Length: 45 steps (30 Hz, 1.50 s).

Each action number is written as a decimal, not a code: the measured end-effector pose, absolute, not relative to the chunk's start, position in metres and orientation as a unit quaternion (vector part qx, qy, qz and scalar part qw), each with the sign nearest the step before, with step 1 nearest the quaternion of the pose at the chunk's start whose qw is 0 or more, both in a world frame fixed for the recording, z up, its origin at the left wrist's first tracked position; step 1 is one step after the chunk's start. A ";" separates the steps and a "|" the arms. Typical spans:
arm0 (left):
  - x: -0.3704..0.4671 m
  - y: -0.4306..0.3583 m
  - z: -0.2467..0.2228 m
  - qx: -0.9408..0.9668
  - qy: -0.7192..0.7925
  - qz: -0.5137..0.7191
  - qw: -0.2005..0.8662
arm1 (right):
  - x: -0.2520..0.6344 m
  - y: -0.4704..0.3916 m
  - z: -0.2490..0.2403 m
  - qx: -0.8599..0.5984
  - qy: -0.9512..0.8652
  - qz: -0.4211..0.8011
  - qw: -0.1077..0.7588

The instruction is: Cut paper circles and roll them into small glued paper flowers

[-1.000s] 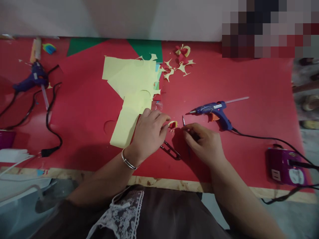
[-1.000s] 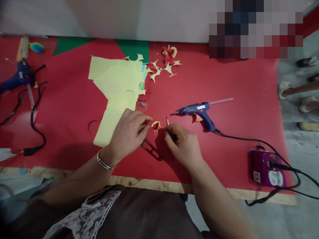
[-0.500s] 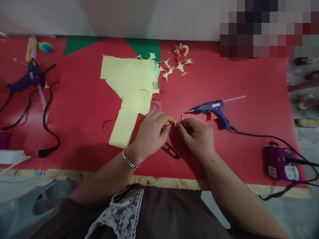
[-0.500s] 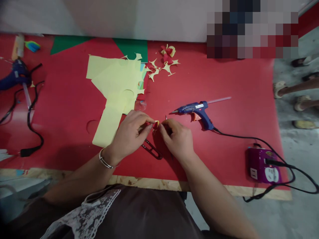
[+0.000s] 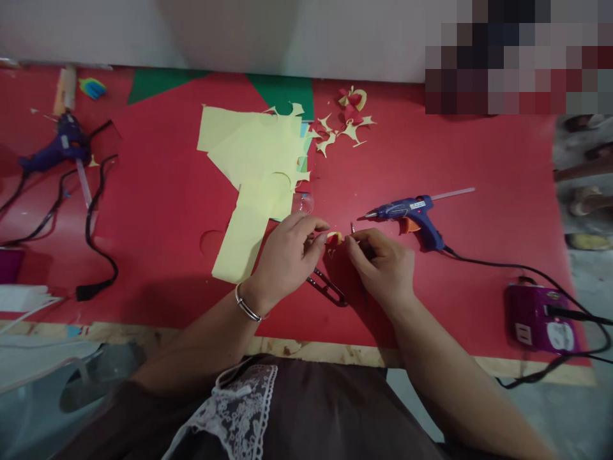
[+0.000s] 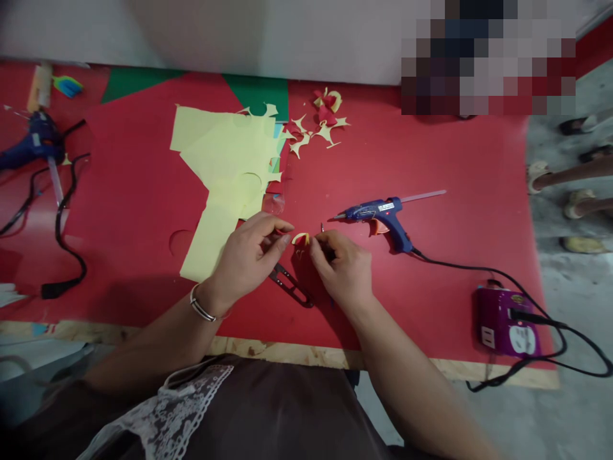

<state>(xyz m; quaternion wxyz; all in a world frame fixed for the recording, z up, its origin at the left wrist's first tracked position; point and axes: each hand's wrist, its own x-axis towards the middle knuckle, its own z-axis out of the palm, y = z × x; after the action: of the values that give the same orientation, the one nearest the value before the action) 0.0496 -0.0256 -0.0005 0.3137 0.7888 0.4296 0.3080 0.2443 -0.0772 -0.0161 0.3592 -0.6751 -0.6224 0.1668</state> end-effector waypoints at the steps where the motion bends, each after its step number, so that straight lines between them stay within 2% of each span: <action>1: 0.049 -0.026 -0.001 0.782 0.432 0.310 0.325 | 0.244 -0.078 -0.016 -0.674 -0.621 0.159 0.367; 7: 0.050 -0.026 -0.001 0.793 0.439 0.299 0.299 | 0.244 -0.077 -0.016 -0.681 -0.620 0.171 0.350; 14: 0.049 -0.027 -0.001 0.783 0.431 0.299 0.335 | 0.245 -0.074 -0.015 -0.686 -0.607 0.218 0.335; 21: 0.048 -0.026 0.000 0.781 0.439 0.305 0.323 | 0.243 -0.074 -0.014 -0.693 -0.597 0.227 0.334; 29: 0.047 -0.026 0.002 0.771 0.449 0.308 0.330 | 0.243 -0.077 -0.014 -0.673 -0.625 0.165 0.359; 32: 0.048 -0.027 0.001 0.729 0.457 0.317 0.399 | 0.242 -0.082 -0.011 -0.655 -0.645 0.132 0.372; 39: 0.051 -0.026 -0.004 0.540 0.419 0.306 0.663 | 0.240 -0.087 -0.007 -0.596 -0.701 0.078 0.384; 45: 0.051 -0.024 -0.003 0.483 0.387 0.312 0.721 | 0.242 -0.089 -0.007 -0.576 -0.731 0.085 0.357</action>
<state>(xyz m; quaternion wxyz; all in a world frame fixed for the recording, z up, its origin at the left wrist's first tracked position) 0.0512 -0.0242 -0.0026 0.7207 0.4826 0.3874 0.3125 0.2417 -0.0892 -0.0073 0.3566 -0.5755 -0.7310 0.0848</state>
